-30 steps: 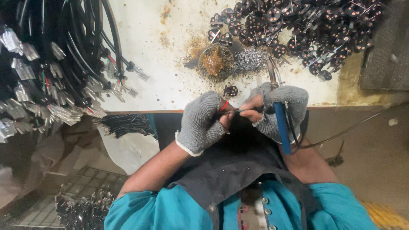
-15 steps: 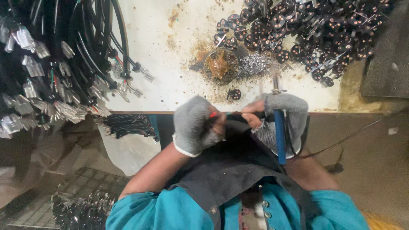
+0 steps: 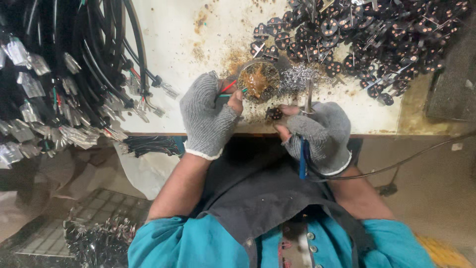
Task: The person, wearing fingerless gloves, solders the ends of red and green wires onto small connector terminals at a workbench. They hold a wire in one hand and a soldering iron in the other, dip the wire tip into flux, apply solder to the joint, and place the finished connector onto a large pile of completed connectors on the bench, repeating the process.
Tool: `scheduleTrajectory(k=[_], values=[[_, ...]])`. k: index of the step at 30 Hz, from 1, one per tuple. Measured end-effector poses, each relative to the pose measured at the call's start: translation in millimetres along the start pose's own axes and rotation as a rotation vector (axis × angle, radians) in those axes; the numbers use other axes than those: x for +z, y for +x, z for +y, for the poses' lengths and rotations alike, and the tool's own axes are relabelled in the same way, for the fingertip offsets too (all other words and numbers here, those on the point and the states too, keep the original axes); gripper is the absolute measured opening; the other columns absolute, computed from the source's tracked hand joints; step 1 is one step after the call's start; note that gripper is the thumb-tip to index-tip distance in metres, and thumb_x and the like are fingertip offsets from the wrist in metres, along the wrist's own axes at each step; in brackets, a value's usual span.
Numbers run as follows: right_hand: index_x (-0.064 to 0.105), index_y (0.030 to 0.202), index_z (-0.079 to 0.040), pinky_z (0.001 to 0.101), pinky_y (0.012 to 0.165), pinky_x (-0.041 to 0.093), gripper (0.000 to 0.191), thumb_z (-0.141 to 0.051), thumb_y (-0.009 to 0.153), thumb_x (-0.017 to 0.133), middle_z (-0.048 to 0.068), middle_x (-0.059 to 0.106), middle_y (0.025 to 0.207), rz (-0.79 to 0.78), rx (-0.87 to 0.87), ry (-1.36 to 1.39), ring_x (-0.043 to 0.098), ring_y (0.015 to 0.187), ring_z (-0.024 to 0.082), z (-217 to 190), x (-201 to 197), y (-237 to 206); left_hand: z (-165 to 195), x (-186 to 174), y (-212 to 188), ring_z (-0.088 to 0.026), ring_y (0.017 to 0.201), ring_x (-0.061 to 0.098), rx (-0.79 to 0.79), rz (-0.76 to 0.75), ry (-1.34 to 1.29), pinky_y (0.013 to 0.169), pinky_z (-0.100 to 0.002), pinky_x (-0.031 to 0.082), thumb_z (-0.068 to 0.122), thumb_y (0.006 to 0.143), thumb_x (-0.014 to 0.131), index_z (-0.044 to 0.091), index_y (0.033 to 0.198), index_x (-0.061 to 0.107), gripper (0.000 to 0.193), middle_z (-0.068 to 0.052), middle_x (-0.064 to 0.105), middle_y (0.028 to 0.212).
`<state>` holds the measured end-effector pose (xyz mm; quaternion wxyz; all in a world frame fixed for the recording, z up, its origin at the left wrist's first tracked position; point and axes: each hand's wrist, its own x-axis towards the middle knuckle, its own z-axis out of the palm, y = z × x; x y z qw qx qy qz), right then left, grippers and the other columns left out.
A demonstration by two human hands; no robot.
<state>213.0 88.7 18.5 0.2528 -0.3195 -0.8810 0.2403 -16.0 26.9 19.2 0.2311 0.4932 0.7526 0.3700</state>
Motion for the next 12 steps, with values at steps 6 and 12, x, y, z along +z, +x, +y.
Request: scheduleTrajectory(k=[6,12], values=[[0.079,0.094,-0.014,0.046,0.062,0.042,0.019,-0.016,0.077,0.087,0.007,0.068,0.077,-0.079,0.055,-0.032,0.058,0.065,0.033,-1,0,5,-1,4,2,-0.033,0.075,0.064,0.048,0.019,0.027,0.07,-0.04,0.051,0.02,0.09,0.079,0.003,0.093,0.066,0.022,-0.015,0.061,0.081],[0.072,0.082,-0.018,0.0455,0.063,0.044,0.018,-0.021,0.079,0.089,0.005,0.073,0.084,-0.063,-0.002,-0.027,0.06,0.068,0.033,2,4,-3,2,-11,-13,-0.031,0.071,0.062,0.091,0.009,-0.07,0.069,-0.039,0.05,0.016,0.09,0.077,0.006,0.085,0.064,0.017,-0.013,0.058,0.076]])
